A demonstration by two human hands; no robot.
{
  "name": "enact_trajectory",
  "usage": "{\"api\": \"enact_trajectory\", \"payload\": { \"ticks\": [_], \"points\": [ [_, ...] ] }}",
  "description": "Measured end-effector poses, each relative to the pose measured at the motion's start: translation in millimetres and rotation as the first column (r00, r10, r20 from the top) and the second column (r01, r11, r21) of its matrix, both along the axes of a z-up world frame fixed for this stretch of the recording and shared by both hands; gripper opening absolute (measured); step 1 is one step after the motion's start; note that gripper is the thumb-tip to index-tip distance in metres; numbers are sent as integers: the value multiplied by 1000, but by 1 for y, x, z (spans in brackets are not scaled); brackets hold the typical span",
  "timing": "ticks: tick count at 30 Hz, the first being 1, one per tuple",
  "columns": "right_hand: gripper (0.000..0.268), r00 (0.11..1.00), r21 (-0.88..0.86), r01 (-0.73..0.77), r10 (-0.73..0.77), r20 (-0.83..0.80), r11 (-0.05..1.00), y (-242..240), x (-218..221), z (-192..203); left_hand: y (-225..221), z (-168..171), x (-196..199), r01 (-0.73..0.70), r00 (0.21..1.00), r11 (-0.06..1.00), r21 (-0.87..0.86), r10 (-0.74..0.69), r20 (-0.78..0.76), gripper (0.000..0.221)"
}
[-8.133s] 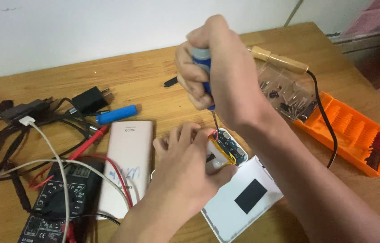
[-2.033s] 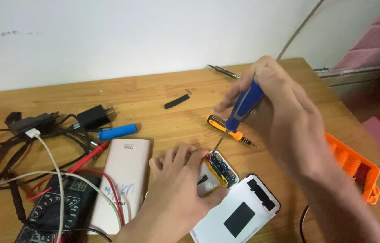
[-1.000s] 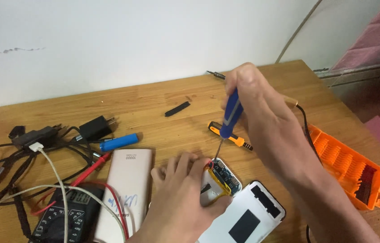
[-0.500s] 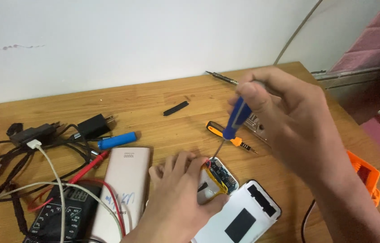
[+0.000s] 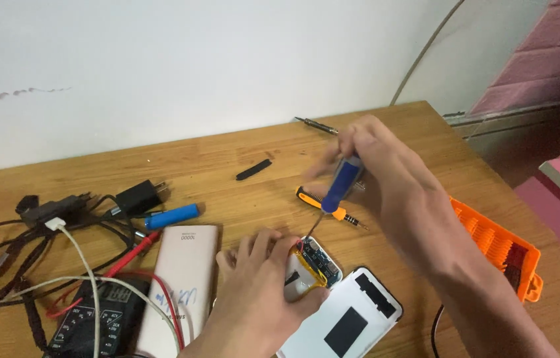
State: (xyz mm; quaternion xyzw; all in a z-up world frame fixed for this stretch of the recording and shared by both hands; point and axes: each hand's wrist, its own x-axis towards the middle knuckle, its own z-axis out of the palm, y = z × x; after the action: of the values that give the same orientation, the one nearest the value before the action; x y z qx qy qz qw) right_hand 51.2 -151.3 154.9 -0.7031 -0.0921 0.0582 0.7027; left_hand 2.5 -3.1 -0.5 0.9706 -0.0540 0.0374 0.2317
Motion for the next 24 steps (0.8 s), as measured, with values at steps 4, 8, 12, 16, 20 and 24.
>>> {"api": "enact_trajectory", "payload": {
  "ticks": [4,8,12,16,20,24],
  "points": [
    [39,925,-460,174,15,379,871,-17,15,-19,-1,1,-2,2,1000,1000,-3,-2,30,75],
    [22,864,-437,102,138,485,894,-15,12,-14,1,-1,-1,3,997,1000,-28,-1,73,77],
    [17,904,-261,-44,150,401,964,-11,5,-8,1,-3,-1,17,998,999,-48,-14,65,74],
    [30,932,-288,-31,132,338,957,0,6,-6,1,3,-2,15,999,999,-41,-13,50,76],
    [38,882,-237,-211,289,372,948,7,4,-11,0,1,0,7,997,1000,-9,-6,72,72],
    [30,973,142,-169,142,182,975,8,15,-28,0,3,-2,-10,1000,1000,-19,10,26,78]
  ]
}}
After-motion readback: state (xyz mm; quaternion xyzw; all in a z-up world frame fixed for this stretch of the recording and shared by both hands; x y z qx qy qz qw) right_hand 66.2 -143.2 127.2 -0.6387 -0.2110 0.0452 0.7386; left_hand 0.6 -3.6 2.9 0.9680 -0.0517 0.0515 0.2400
